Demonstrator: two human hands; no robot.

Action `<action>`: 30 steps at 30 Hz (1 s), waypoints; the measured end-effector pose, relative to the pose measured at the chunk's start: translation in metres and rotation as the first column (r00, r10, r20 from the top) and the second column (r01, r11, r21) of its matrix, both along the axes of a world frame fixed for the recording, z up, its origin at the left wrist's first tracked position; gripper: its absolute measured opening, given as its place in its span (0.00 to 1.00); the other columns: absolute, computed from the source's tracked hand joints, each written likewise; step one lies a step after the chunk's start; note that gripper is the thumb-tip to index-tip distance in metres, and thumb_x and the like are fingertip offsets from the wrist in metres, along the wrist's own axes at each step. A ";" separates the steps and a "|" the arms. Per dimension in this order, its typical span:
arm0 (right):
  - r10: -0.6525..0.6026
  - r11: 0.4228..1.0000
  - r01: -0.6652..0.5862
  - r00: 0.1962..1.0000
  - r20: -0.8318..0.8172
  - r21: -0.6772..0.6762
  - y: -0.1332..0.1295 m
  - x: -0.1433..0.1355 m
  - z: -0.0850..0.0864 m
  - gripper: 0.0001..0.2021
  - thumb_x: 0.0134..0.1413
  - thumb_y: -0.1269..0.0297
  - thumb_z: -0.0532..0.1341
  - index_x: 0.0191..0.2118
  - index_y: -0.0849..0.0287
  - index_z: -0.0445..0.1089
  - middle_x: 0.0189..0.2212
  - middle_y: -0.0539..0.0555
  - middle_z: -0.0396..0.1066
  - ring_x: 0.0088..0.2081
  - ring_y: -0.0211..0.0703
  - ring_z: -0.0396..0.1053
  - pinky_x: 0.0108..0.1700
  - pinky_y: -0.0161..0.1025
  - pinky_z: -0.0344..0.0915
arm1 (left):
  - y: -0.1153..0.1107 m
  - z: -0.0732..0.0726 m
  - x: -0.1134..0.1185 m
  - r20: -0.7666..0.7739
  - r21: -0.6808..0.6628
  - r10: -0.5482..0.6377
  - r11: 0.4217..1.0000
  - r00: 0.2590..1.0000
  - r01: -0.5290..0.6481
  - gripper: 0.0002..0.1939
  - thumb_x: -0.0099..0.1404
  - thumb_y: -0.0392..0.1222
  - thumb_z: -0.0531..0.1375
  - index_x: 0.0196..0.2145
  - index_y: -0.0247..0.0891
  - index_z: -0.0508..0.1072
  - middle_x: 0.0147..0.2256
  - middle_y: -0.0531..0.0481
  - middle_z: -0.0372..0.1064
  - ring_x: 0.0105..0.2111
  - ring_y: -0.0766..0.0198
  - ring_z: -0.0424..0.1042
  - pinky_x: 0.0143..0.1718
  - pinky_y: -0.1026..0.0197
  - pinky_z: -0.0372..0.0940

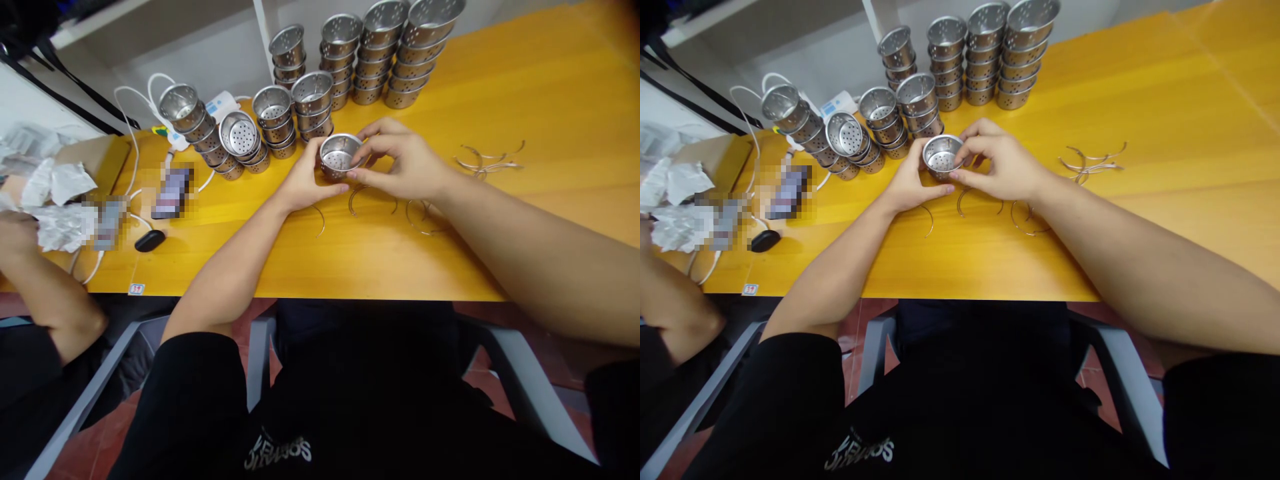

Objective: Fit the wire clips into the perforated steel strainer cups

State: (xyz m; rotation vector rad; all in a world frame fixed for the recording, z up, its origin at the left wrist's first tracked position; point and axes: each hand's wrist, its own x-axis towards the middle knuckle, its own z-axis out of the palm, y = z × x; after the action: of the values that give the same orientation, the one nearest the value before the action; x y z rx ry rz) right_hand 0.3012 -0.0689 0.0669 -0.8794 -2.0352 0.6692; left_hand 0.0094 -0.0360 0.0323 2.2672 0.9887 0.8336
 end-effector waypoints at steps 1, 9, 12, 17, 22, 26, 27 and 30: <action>-0.020 1.000 0.020 1.000 -0.002 -0.010 0.000 0.002 0.001 0.36 0.63 0.09 0.72 0.51 0.35 0.90 0.68 0.59 0.81 0.66 0.76 0.78 0.70 0.84 0.81 | 0.000 0.003 -0.003 -0.030 0.000 0.017 1.000 0.999 -0.017 0.45 0.77 0.53 0.78 0.80 0.47 0.62 0.79 0.37 0.72 0.83 0.41 0.76 0.89 0.38 0.69; -0.077 0.996 0.074 0.996 -0.053 -0.054 0.005 0.010 0.001 0.39 0.52 0.07 0.77 0.46 0.37 0.90 0.65 0.63 0.82 0.61 0.75 0.80 0.65 0.85 0.84 | -0.004 0.025 -0.016 -0.166 0.045 0.297 0.955 0.940 -0.294 0.20 0.76 0.38 0.74 0.63 0.41 0.79 0.69 0.37 0.83 0.74 0.46 0.82 0.86 0.42 0.72; -0.062 0.995 0.057 0.996 -0.059 -0.082 0.006 0.009 0.000 0.37 0.51 0.08 0.78 0.46 0.35 0.90 0.65 0.62 0.82 0.61 0.75 0.80 0.65 0.86 0.85 | -0.005 0.030 -0.014 -0.192 0.059 0.365 0.931 0.911 -0.361 0.17 0.77 0.36 0.73 0.60 0.41 0.80 0.68 0.36 0.83 0.73 0.46 0.82 0.86 0.41 0.71; -0.053 0.998 0.051 0.998 -0.046 -0.046 0.006 0.010 -0.004 0.35 0.56 0.08 0.76 0.45 0.34 0.90 0.63 0.61 0.82 0.61 0.75 0.80 0.63 0.84 0.86 | -0.010 0.037 -0.011 -0.229 0.042 0.394 0.917 0.890 -0.396 0.19 0.79 0.37 0.73 0.63 0.38 0.79 0.72 0.32 0.81 0.76 0.45 0.80 0.88 0.42 0.69; -0.060 0.998 0.060 0.998 -0.023 -0.021 0.009 0.011 -0.010 0.39 0.57 0.06 0.73 0.47 0.37 0.90 0.63 0.62 0.82 0.60 0.73 0.81 0.62 0.80 0.87 | -0.004 0.031 -0.015 -0.209 0.014 0.416 0.906 0.885 -0.422 0.20 0.79 0.38 0.74 0.64 0.40 0.77 0.72 0.34 0.80 0.77 0.46 0.80 0.91 0.42 0.67; -0.074 0.996 0.074 0.997 0.006 -0.039 0.009 0.011 -0.010 0.39 0.56 0.05 0.72 0.49 0.34 0.90 0.67 0.58 0.82 0.62 0.73 0.79 0.66 0.83 0.84 | 0.018 0.009 -0.027 -0.168 -0.035 0.451 0.886 0.877 -0.463 0.24 0.75 0.40 0.77 0.63 0.42 0.76 0.75 0.32 0.78 0.83 0.38 0.73 0.94 0.32 0.62; -0.074 0.996 0.075 0.997 0.015 -0.052 0.008 0.010 -0.009 0.39 0.55 0.05 0.72 0.50 0.32 0.90 0.69 0.57 0.82 0.63 0.74 0.79 0.68 0.85 0.82 | 0.024 0.003 -0.030 -0.149 -0.041 0.450 0.887 0.881 -0.460 0.25 0.75 0.42 0.78 0.63 0.43 0.76 0.75 0.32 0.77 0.84 0.36 0.73 0.94 0.30 0.61; -0.079 0.993 0.082 0.996 0.038 -0.083 0.005 0.009 -0.006 0.40 0.53 0.03 0.71 0.52 0.28 0.91 0.70 0.56 0.82 0.64 0.77 0.78 0.71 0.89 0.78 | 0.033 -0.008 -0.036 -0.068 -0.032 0.448 0.892 0.892 -0.450 0.24 0.74 0.46 0.79 0.61 0.45 0.77 0.69 0.35 0.80 0.79 0.36 0.76 0.93 0.27 0.62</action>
State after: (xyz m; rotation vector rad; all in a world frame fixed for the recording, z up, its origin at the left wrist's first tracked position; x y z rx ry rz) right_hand 0.3101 -0.0637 0.0612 -1.0230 -2.0032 0.7041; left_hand -0.0265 -0.0028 0.0241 2.0576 1.5821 0.9171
